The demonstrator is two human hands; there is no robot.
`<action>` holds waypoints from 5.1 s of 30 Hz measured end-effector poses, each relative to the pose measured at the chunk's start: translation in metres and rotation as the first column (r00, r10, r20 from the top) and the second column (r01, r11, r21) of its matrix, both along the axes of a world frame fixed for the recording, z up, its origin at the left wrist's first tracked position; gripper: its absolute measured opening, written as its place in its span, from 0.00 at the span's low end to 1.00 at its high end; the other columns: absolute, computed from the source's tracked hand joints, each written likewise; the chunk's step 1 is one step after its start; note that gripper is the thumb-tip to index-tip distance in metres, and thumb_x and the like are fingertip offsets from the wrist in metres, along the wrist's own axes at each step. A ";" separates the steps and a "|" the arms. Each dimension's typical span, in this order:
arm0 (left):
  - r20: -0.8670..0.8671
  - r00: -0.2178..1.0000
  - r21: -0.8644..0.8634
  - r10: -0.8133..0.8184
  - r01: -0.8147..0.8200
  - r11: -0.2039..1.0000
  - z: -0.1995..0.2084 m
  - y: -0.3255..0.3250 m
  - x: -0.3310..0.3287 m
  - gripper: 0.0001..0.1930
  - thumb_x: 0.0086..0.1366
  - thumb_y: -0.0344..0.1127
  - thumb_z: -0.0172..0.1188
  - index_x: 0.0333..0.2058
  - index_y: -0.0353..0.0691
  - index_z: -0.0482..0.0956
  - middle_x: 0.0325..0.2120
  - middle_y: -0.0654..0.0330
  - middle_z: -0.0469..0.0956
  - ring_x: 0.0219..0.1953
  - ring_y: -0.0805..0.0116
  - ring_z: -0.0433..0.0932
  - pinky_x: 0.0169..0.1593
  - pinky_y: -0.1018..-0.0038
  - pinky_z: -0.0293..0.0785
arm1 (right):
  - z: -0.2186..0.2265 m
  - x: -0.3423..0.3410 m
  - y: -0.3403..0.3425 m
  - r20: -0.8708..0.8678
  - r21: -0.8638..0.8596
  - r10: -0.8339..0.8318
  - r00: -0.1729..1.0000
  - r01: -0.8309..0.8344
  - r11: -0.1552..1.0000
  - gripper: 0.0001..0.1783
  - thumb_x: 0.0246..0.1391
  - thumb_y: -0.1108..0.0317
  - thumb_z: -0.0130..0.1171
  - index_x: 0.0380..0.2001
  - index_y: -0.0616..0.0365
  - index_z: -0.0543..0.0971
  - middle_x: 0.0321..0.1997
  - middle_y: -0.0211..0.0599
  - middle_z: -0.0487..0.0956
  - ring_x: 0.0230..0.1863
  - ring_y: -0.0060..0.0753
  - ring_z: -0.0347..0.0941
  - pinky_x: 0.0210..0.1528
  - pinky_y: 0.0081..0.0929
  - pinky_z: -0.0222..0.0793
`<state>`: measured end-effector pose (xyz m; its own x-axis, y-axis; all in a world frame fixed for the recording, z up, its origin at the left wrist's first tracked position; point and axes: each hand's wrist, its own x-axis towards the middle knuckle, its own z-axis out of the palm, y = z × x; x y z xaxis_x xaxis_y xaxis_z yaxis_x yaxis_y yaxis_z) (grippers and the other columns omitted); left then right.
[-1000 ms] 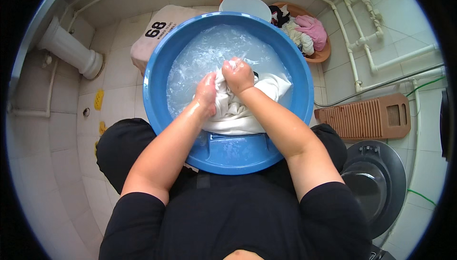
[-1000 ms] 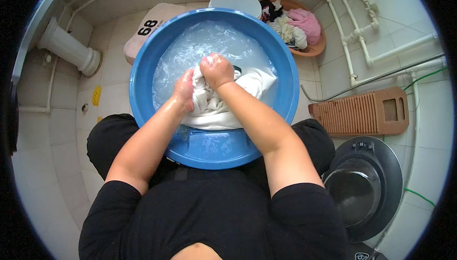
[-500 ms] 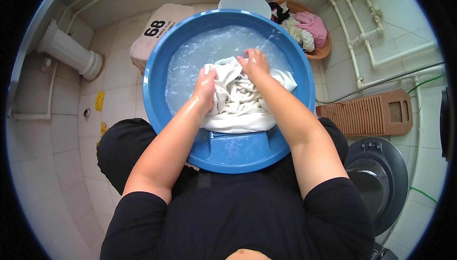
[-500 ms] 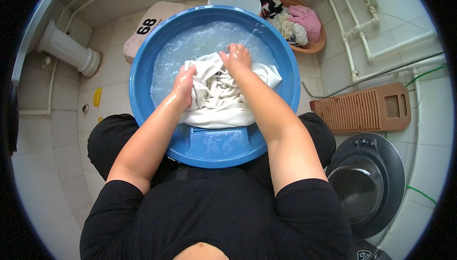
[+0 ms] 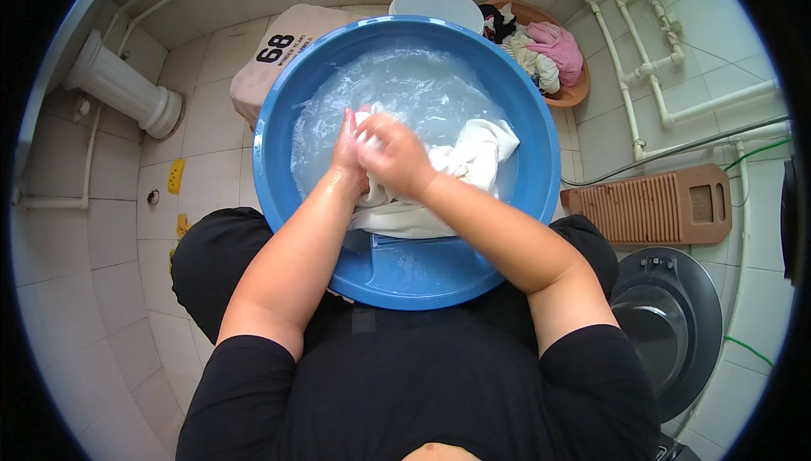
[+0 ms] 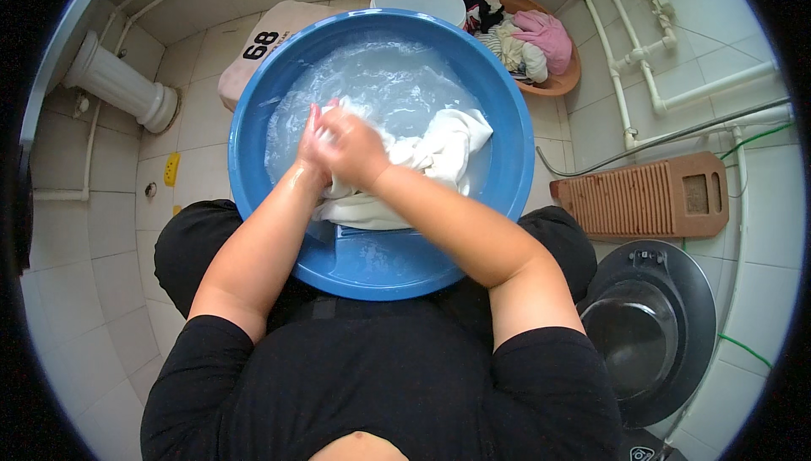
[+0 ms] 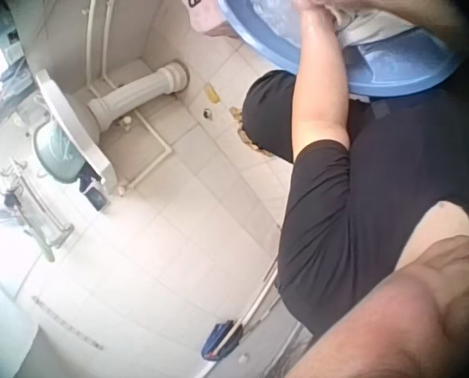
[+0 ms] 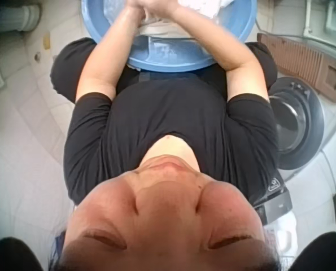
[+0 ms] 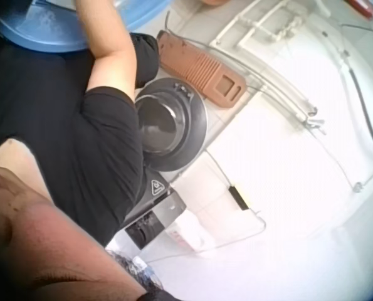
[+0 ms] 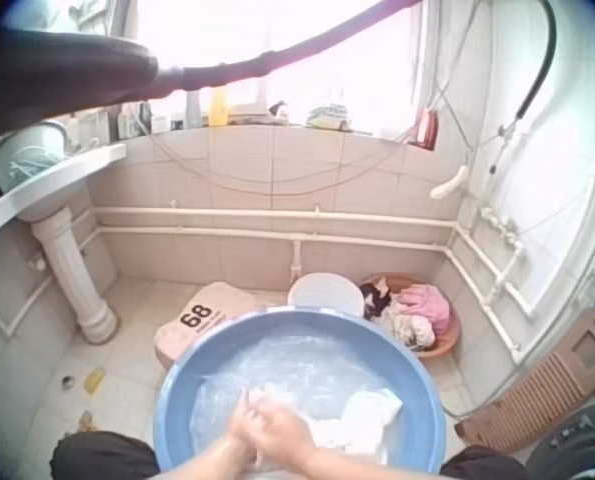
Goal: The person sits on the floor and hand-washes a white cloth in a blue basin filled with soapy water. They repeatedly scrub, squeeze, and rinse the cloth by hand, occasionally lifting it to wring out excess water before submerging it again.
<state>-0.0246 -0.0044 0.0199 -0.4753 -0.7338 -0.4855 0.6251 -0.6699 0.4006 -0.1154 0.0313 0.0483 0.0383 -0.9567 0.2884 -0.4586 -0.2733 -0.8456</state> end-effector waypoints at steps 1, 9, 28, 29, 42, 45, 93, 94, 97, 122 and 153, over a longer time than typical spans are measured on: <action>-0.084 0.995 -0.018 -0.054 0.052 0.998 -0.011 -0.002 0.005 0.23 0.64 0.56 0.41 0.46 0.44 0.68 0.38 0.60 0.73 0.40 0.64 0.73 0.43 0.67 0.71 | 0.007 0.014 0.009 -0.076 -0.197 0.016 0.997 -0.030 0.980 0.09 0.40 0.64 0.58 0.26 0.56 0.74 0.29 0.40 0.73 0.34 0.42 0.71 0.37 0.31 0.68; 0.269 0.959 -0.125 0.084 -0.051 0.991 -0.029 0.004 -0.012 0.14 0.63 0.43 0.46 0.42 0.41 0.69 0.36 0.59 0.72 0.38 0.66 0.73 0.43 0.71 0.70 | -0.018 -0.014 -0.016 -0.162 0.018 -0.384 0.909 0.392 0.920 0.11 0.40 0.61 0.55 0.18 0.57 0.72 0.21 0.45 0.73 0.25 0.49 0.71 0.28 0.38 0.67; 0.777 0.332 -0.608 0.534 0.178 0.774 -0.014 -0.011 -0.003 0.37 0.55 0.44 0.58 0.58 0.35 0.51 0.53 0.48 0.59 0.56 0.53 0.60 0.57 0.68 0.59 | -0.063 -0.107 -0.039 -0.412 0.184 -0.407 0.815 0.512 0.839 0.33 0.43 0.40 0.55 0.45 0.53 0.71 0.56 0.44 0.64 0.56 0.48 0.61 0.53 0.34 0.60; 0.834 0.221 -0.551 0.505 0.373 0.747 -0.014 -0.011 0.003 0.46 0.50 0.47 0.62 0.61 0.39 0.44 0.60 0.47 0.46 0.59 0.48 0.54 0.59 0.66 0.57 | -0.065 -0.103 -0.036 -0.508 0.157 -0.302 0.806 0.432 0.888 0.37 0.42 0.38 0.55 0.49 0.52 0.69 0.59 0.45 0.61 0.58 0.48 0.59 0.54 0.33 0.59; 0.919 0.380 -0.284 0.103 0.458 0.842 -0.047 -0.022 0.019 0.46 0.47 0.50 0.65 0.59 0.35 0.51 0.52 0.44 0.64 0.56 0.52 0.63 0.56 0.66 0.60 | -0.052 -0.114 -0.022 -0.508 0.307 -0.155 0.847 0.346 0.886 0.20 0.49 0.61 0.53 0.44 0.60 0.73 0.43 0.46 0.75 0.45 0.43 0.72 0.44 0.34 0.68; 0.621 0.774 -0.344 0.124 0.127 0.930 -0.012 -0.011 -0.001 0.41 0.49 0.48 0.65 0.56 0.36 0.55 0.51 0.49 0.65 0.53 0.55 0.64 0.52 0.63 0.62 | -0.046 -0.083 -0.022 0.373 0.493 0.030 0.927 -0.226 0.840 0.28 0.50 0.65 0.53 0.55 0.59 0.63 0.51 0.41 0.70 0.49 0.34 0.68 0.48 0.27 0.65; 0.721 -0.027 -0.241 0.692 0.927 0.287 0.001 0.009 0.026 0.33 0.44 0.44 0.64 0.52 0.48 0.67 0.52 0.52 0.64 0.56 0.51 0.59 0.58 0.58 0.53 | -0.044 -0.093 -0.015 -0.593 0.372 0.113 0.797 0.147 0.916 0.23 0.37 0.59 0.57 0.35 0.64 0.73 0.37 0.54 0.75 0.41 0.50 0.71 0.43 0.38 0.66; 0.696 -0.025 -0.272 0.717 0.916 0.296 0.003 0.013 0.022 0.34 0.43 0.43 0.65 0.52 0.49 0.67 0.54 0.53 0.62 0.57 0.51 0.57 0.58 0.58 0.52 | -0.029 -0.092 -0.011 -0.471 0.410 0.189 0.862 0.024 0.912 0.22 0.36 0.60 0.57 0.34 0.65 0.73 0.36 0.54 0.74 0.41 0.52 0.71 0.43 0.38 0.66; 0.659 0.043 -0.378 0.751 0.883 0.280 0.009 0.020 0.010 0.34 0.41 0.42 0.66 0.51 0.50 0.67 0.57 0.53 0.57 0.60 0.50 0.52 0.60 0.58 0.51 | 0.039 -0.071 0.013 -0.384 0.356 0.306 0.871 -0.166 0.920 0.17 0.34 0.64 0.56 0.28 0.65 0.72 0.32 0.55 0.74 0.38 0.55 0.71 0.40 0.38 0.66; -0.381 0.914 -0.392 -0.140 -0.022 0.920 0.157 0.070 -0.048 0.20 0.63 0.39 0.46 0.52 0.37 0.64 0.52 0.57 0.67 0.56 0.61 0.64 0.60 0.61 0.57 | 0.040 -0.106 0.028 0.803 -0.038 -0.022 0.595 0.088 0.995 0.21 0.55 0.62 0.48 0.51 0.56 0.65 0.52 0.38 0.69 0.53 0.31 0.66 0.49 0.34 0.67; 0.062 0.996 -0.598 0.070 -0.019 0.802 0.066 0.067 0.015 0.31 0.48 0.33 0.63 0.51 0.38 0.61 0.44 0.55 0.68 0.47 0.63 0.68 0.53 0.66 0.64 | 0.019 -0.086 0.070 0.968 0.247 -0.201 0.151 -0.710 0.659 0.50 0.38 0.27 0.48 0.59 0.48 0.57 0.59 0.40 0.63 0.58 0.43 0.61 0.54 0.49 0.61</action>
